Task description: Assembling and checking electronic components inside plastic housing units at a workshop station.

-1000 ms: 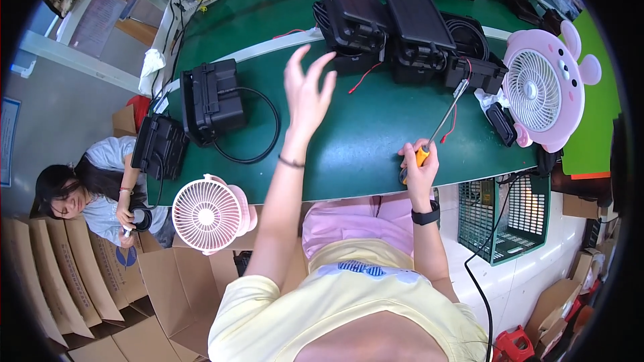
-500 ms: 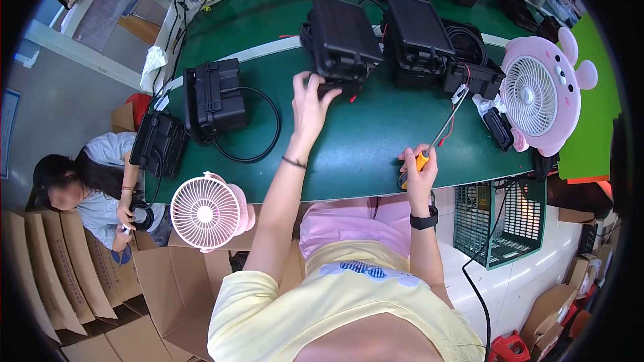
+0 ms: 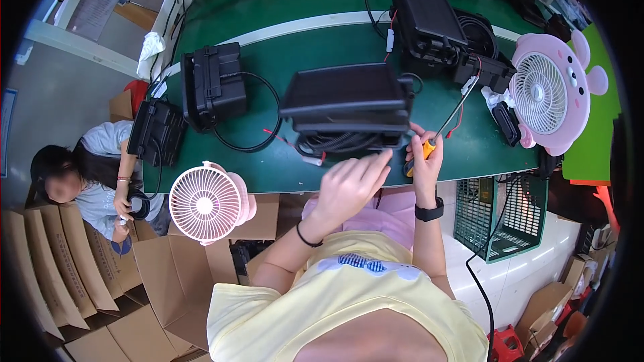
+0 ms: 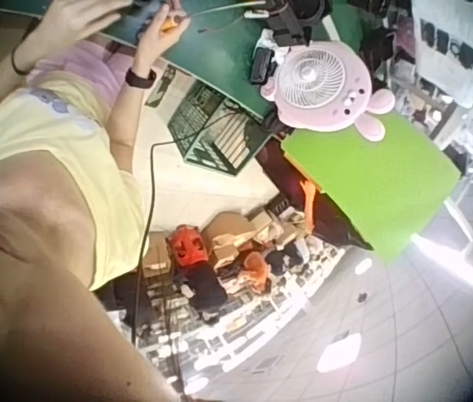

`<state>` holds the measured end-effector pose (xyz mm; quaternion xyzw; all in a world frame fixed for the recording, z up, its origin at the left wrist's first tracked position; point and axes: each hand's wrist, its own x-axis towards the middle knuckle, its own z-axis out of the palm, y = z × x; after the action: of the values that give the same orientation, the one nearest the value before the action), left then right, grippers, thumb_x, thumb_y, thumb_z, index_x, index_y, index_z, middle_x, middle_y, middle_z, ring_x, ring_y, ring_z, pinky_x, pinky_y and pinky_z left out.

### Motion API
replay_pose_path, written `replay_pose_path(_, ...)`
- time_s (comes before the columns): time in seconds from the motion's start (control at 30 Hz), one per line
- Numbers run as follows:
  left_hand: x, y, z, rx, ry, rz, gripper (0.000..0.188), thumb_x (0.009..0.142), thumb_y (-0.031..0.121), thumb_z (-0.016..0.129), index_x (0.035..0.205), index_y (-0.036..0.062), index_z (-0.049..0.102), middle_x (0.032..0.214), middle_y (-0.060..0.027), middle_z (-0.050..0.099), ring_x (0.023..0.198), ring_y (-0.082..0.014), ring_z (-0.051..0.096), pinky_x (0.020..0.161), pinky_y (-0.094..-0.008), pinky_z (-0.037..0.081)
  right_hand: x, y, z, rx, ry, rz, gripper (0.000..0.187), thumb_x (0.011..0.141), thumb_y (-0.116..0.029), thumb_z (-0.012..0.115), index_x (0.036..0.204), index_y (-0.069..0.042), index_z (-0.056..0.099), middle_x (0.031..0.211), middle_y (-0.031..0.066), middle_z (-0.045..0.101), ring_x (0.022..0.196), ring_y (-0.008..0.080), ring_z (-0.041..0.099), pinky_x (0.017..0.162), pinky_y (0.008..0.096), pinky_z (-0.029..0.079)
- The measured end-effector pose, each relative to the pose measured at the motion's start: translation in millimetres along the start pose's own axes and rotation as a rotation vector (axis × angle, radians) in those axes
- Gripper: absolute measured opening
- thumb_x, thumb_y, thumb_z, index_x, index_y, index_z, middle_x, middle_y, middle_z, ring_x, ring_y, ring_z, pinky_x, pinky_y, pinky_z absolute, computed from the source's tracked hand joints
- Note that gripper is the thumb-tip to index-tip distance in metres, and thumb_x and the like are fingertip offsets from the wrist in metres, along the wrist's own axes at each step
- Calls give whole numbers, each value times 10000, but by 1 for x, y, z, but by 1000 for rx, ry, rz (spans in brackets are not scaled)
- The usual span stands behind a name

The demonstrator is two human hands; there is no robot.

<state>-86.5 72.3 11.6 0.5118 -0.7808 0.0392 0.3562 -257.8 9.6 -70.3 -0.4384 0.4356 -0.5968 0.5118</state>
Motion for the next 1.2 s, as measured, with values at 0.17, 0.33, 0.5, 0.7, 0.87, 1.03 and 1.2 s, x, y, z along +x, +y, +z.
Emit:
replay_pose_path(0.17,25,-34,-62,161,190,11,552,661,177,847,1185,228,680,1384,-113,503,1267,-395,429,1021,-492,427,-10,-3,-1,35,-15,43,183,927,-31,618,970,-97,453,1211,131,573,648,35,517,556,168,445)
replay_pose_path(0.33,34,-86,-66,-53,85,-60,562,643,239,869,1166,136,693,1169,-91,640,1147,-329,595,942,-431,519,-12,-12,10,-28,-33,59,246,888,-31,656,987,-116,448,980,28,524,612,36,494,548,169,423)
replay_pose_path(0.5,52,-88,-65,133,212,178,508,632,257,890,1068,65,714,971,-85,706,920,-293,696,778,-372,594,-8,-12,1,23,-55,-15,385,785,113,683,953,-105,413,1325,250,560,718,19,517,602,165,436)
replay_pose_path(0.7,88,-90,-60,118,268,-78,527,704,336,841,1147,115,660,1124,-97,626,952,-292,649,781,-387,559,-18,-28,1,-10,-41,-70,377,785,110,646,966,-106,397,1277,281,582,721,23,481,660,159,431)
replay_pose_path(0.87,92,-68,-44,-22,159,3,301,768,158,799,1037,83,687,1034,-93,665,930,-296,653,801,-385,538,-16,-29,1,-60,-12,-60,375,781,115,638,976,-102,403,1307,299,567,705,9,474,656,158,432)
replay_pose_path(1.03,57,-37,-35,-365,-367,-70,575,716,385,830,1186,102,659,1001,-123,717,804,-319,696,695,-385,563,-17,-27,5,-81,7,-68,355,790,107,652,954,-84,403,1288,278,579,709,-12,498,616,148,429)
replay_pose_path(1.2,34,-40,-35,-487,60,-146,342,758,123,821,1075,53,716,940,-114,731,766,-235,707,680,-311,556,-19,-26,5,-49,-8,-36,361,799,117,645,983,-90,414,1320,273,556,726,7,462,658,156,434)
